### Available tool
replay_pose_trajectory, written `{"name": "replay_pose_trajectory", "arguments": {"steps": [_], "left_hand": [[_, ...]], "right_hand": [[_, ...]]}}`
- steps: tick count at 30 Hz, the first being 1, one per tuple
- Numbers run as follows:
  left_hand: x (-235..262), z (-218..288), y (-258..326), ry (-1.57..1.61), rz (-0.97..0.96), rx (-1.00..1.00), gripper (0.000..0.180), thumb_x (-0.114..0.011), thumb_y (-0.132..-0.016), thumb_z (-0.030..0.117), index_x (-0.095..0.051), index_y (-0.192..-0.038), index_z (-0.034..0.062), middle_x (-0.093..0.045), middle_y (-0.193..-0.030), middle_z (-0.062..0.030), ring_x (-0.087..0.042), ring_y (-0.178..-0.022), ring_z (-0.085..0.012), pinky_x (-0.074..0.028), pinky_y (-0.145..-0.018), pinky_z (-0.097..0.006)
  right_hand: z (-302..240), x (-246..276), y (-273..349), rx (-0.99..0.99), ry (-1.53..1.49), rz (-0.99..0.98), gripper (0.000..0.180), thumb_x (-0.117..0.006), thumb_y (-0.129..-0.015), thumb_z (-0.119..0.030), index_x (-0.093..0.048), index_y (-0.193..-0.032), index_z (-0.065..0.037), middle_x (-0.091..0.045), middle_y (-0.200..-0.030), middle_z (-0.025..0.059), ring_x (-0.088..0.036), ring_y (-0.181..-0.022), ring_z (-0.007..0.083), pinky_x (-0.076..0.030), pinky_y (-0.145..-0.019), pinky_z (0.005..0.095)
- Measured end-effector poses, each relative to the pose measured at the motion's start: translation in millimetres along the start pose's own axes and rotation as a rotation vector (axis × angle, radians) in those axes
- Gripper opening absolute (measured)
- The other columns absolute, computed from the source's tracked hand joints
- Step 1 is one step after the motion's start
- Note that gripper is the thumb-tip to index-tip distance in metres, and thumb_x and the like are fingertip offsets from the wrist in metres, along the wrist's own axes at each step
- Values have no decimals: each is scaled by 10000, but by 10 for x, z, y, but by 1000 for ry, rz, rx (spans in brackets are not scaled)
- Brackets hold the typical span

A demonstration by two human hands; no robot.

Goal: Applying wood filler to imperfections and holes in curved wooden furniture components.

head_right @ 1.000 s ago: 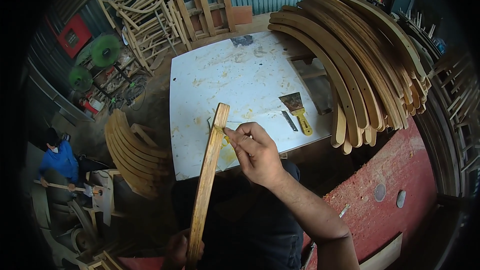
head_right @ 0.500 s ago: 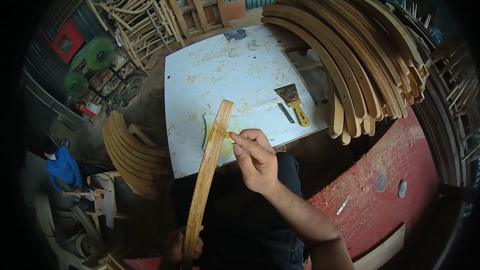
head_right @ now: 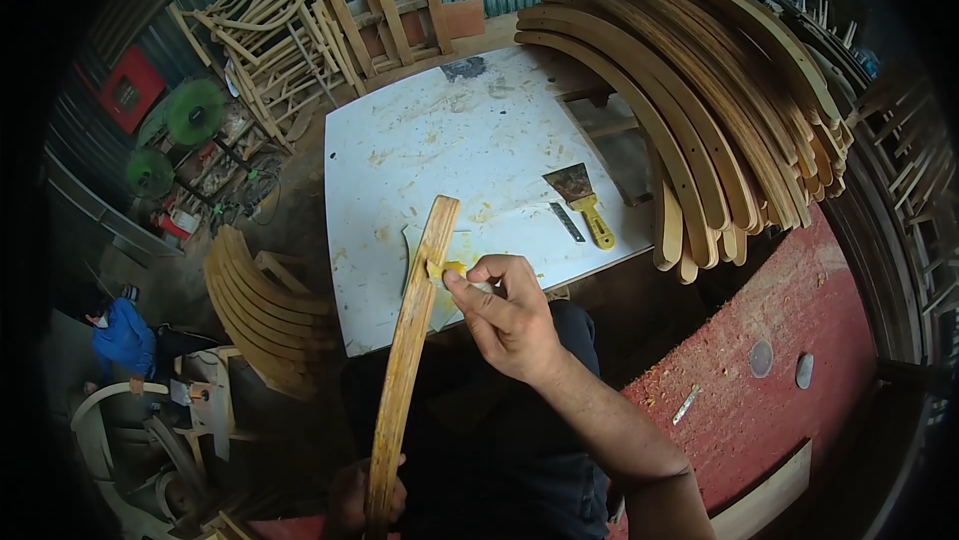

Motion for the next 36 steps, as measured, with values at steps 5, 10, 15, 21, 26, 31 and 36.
{"name": "replay_pose_trajectory", "arguments": {"steps": [5,10,15,21,26,31,36], "left_hand": [[21,-8,15,-61,37,15,521,-349,-1093,354,-467,-1426,-29,-655,-805,-126,-622,-643,-149,-524,-571,-293],[-1,31,-26,-96,51,2,580,-370,-1082,424,-466,-1417,-40,-647,-807,-121,-620,-645,-156,-523,-577,-299],[-63,113,-26,-64,62,20,624,-388,-1070,467,-463,-1415,-47,-642,-809,-120,-619,-648,-159,-519,-581,-298],[-112,109,-9,-98,36,20,651,-396,-1062,491,-459,-1415,-52,-645,-816,-119,-626,-670,-158,-521,-592,-298],[-122,97,6,-123,68,44,652,-394,-1063,487,-456,-1416,-57,-649,-843,-116,-630,-684,-158,-527,-607,-302],[-126,95,-15,-127,54,66,637,-402,-1063,475,-458,-1415,-53,-647,-860,-114,-634,-692,-161,-535,-618,-310],[-63,94,23,-74,47,46,625,-410,-1060,476,-469,-1406,-41,-645,-857,-108,-632,-691,-159,-532,-616,-307]], "right_hand": [[-210,171,-61,104,281,-114,508,-760,-723,73,-728,-1203,-91,-557,-1037,71,-561,-878,220,-510,-750,311],[-194,288,13,80,234,-209,422,-724,-786,62,-731,-1185,-72,-572,-985,61,-584,-869,192,-514,-700,282],[53,381,-10,-308,-274,-120,269,-647,-923,47,-729,-1166,-32,-607,-972,74,-603,-812,123,-512,-682,249],[-115,177,-169,-50,30,-103,305,-669,-908,62,-716,-1193,-36,-585,-972,62,-592,-853,121,-494,-701,226],[-379,123,-168,215,479,-197,493,-744,-739,31,-716,-1214,-98,-557,-950,54,-547,-817,195,-522,-673,302],[-491,164,-143,261,543,-261,470,-768,-740,-19,-719,-1202,-90,-555,-944,52,-544,-820,188,-529,-679,290],[-476,192,33,243,533,-356,428,-713,-755,78,-734,-1153,-76,-580,-951,83,-594,-835,204,-524,-667,285]]}}
Point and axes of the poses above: each hand's wrist, its own y-axis away from the middle knuckle, its own x-axis out of the back of the hand, z = x × y, the point moved 6 cm from there along -y, towards the middle knuckle
